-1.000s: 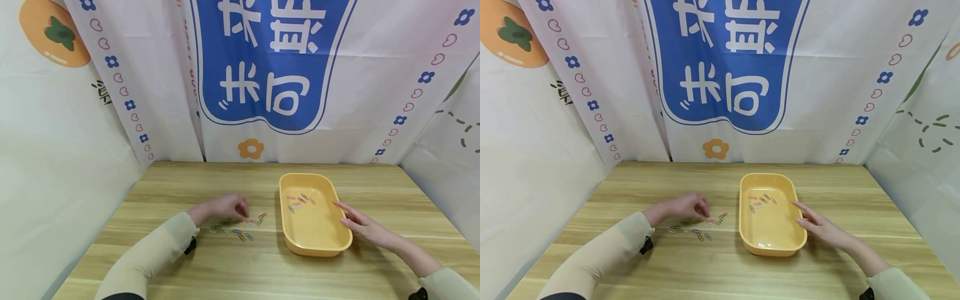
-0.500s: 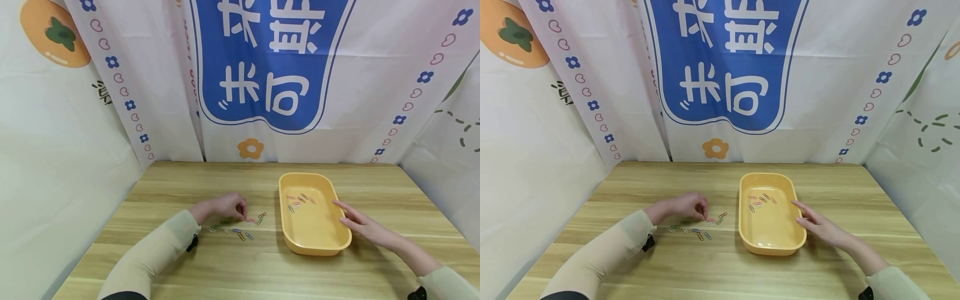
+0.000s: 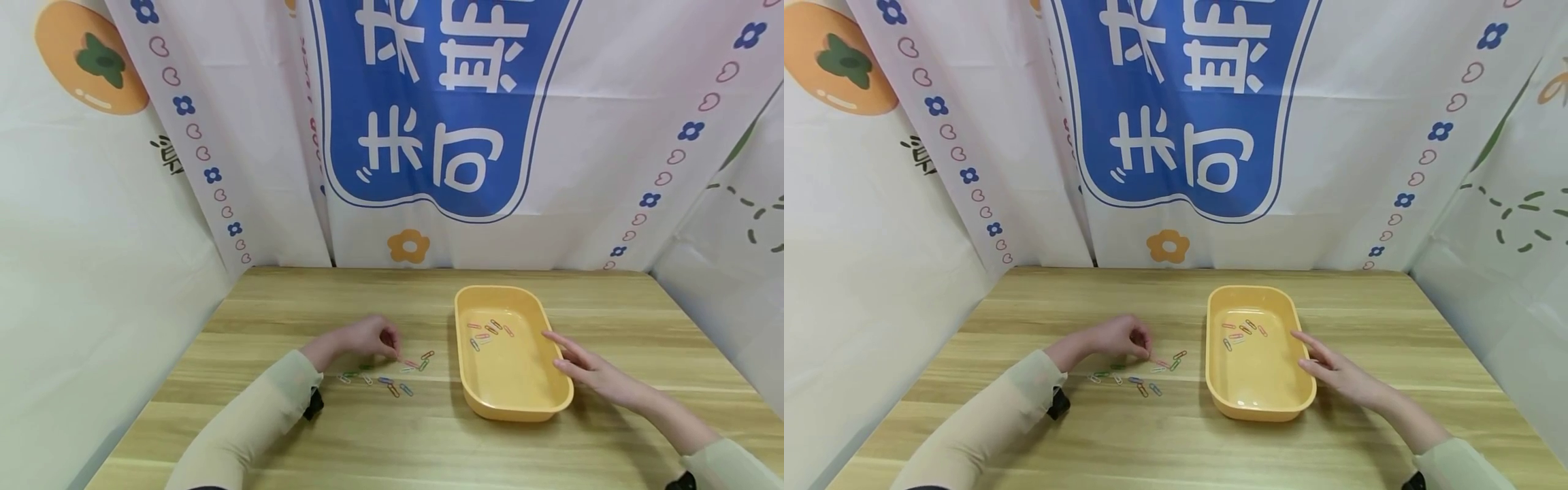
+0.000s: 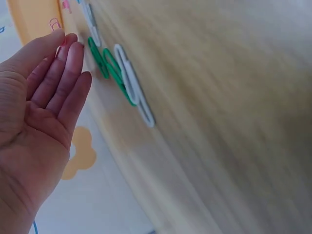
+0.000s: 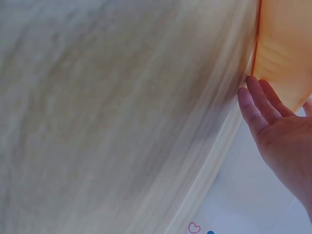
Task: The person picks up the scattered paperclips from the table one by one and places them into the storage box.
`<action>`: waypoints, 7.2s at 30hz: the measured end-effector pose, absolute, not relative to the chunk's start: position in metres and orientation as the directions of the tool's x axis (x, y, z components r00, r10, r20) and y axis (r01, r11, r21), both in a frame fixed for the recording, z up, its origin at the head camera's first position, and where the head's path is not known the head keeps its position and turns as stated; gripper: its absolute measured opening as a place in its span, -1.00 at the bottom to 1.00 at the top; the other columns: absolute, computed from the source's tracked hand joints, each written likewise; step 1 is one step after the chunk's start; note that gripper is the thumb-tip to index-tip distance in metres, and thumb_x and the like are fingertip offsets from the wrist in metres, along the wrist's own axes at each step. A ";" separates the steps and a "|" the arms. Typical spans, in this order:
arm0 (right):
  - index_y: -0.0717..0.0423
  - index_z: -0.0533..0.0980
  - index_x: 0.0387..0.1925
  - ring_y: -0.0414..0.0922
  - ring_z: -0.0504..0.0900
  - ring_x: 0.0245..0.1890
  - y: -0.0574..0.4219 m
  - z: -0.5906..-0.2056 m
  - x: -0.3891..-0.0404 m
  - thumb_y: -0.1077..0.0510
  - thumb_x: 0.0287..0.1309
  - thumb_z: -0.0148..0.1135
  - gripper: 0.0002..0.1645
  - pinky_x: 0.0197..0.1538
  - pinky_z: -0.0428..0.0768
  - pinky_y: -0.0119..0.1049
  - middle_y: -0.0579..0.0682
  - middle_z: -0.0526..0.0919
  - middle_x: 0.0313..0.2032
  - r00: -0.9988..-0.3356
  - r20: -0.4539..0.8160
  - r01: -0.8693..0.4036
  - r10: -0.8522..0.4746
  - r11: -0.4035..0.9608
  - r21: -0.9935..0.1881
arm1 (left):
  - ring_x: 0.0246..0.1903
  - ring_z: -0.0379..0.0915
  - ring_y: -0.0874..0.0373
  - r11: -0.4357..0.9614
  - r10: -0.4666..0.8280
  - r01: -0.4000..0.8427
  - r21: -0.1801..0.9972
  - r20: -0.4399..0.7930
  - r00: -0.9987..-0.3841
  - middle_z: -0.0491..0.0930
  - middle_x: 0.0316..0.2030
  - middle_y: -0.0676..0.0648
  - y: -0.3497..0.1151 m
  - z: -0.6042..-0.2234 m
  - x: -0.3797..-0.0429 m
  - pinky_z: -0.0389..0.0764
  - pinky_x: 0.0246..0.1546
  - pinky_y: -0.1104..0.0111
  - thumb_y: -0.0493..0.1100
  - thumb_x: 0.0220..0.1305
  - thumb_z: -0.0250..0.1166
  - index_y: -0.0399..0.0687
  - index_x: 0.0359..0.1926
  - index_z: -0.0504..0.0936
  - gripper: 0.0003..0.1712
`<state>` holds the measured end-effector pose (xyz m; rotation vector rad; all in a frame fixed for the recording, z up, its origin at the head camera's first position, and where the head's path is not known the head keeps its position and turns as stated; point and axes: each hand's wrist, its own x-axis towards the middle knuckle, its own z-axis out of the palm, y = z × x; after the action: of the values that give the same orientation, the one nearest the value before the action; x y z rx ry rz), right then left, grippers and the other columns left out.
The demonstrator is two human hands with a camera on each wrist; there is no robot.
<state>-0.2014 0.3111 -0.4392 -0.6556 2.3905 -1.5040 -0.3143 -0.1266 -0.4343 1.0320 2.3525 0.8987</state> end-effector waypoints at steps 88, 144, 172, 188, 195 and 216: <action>0.34 -0.13 0.45 -0.16 0.46 0.12 0.312 -0.440 -0.203 0.21 0.49 -0.10 -0.31 -0.03 0.55 -0.35 0.71 0.00 0.26 -0.860 0.025 -0.228 -0.511 0.338 -0.913 | -0.40 0.55 0.33 0.382 0.793 0.662 0.645 0.139 -0.593 0.66 -0.40 0.05 0.037 -0.385 -0.345 0.53 -0.28 0.57 -0.28 0.18 0.41 -0.18 -0.31 0.70 -0.93; 0.36 -0.13 0.45 -0.34 0.45 0.09 0.312 -0.439 -0.202 0.22 0.49 -0.11 -0.31 -0.01 0.53 -0.39 0.69 0.03 0.26 -0.859 0.034 -0.234 -0.511 0.331 -0.914 | -0.42 0.53 0.32 0.504 0.813 0.604 0.617 -0.104 -0.573 0.58 -0.41 0.15 -0.100 -0.438 -0.315 0.59 -0.34 0.47 -0.21 0.09 0.48 0.01 -0.38 0.75 -0.94; 0.36 -0.09 0.45 0.20 0.34 0.21 0.311 -0.439 -0.202 0.20 0.48 -0.07 -0.31 0.00 0.50 -0.44 0.63 -0.02 0.32 -0.877 0.019 -0.230 -0.479 0.386 -0.893 | -0.51 0.44 0.30 0.514 0.824 0.607 0.606 -0.151 -0.546 0.58 -0.49 0.11 -0.096 -0.434 -0.311 0.52 -0.44 0.46 -0.30 0.18 0.40 -0.09 -0.43 0.65 -0.90; 0.33 -0.09 0.46 -0.08 0.42 0.17 0.312 -0.440 -0.202 0.18 0.48 -0.07 -0.30 0.00 0.50 -0.43 0.63 0.03 0.30 -0.880 0.011 -0.222 -0.475 0.390 -0.894 | -0.45 0.52 0.21 0.511 0.767 0.488 0.708 -0.119 -0.630 0.63 -0.45 0.02 -0.101 -0.435 -0.311 0.58 -0.41 0.39 -0.28 0.16 0.41 -0.16 -0.39 0.67 -0.93; 0.31 -0.06 0.46 0.18 0.36 0.19 0.311 -0.440 -0.202 0.17 0.48 -0.05 -0.31 0.00 0.50 -0.44 0.61 0.04 0.31 -0.889 0.014 -0.231 -0.457 0.422 -0.877 | -0.34 0.56 0.20 0.505 0.720 0.450 0.737 -0.072 -0.690 0.66 -0.39 0.04 -0.105 -0.429 -0.313 0.60 -0.29 0.38 -0.27 0.19 0.39 -0.11 -0.32 0.72 -0.98; 0.29 -0.07 0.47 0.21 0.35 0.19 0.311 -0.441 -0.201 0.15 0.48 -0.06 -0.30 0.00 0.49 -0.45 0.62 0.10 0.27 -0.893 -0.012 -0.207 -0.450 0.433 -0.877 | -0.35 0.57 0.26 0.374 0.786 0.662 0.650 0.157 -0.598 0.66 -0.41 0.07 -0.070 -0.363 -0.328 0.61 -0.25 0.46 -0.27 0.24 0.35 -0.18 -0.32 0.72 -0.95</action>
<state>-0.2012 0.3107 -0.4413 -0.5723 2.4433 -1.4435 -0.3279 -0.0695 -0.3634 1.3062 2.4505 1.0313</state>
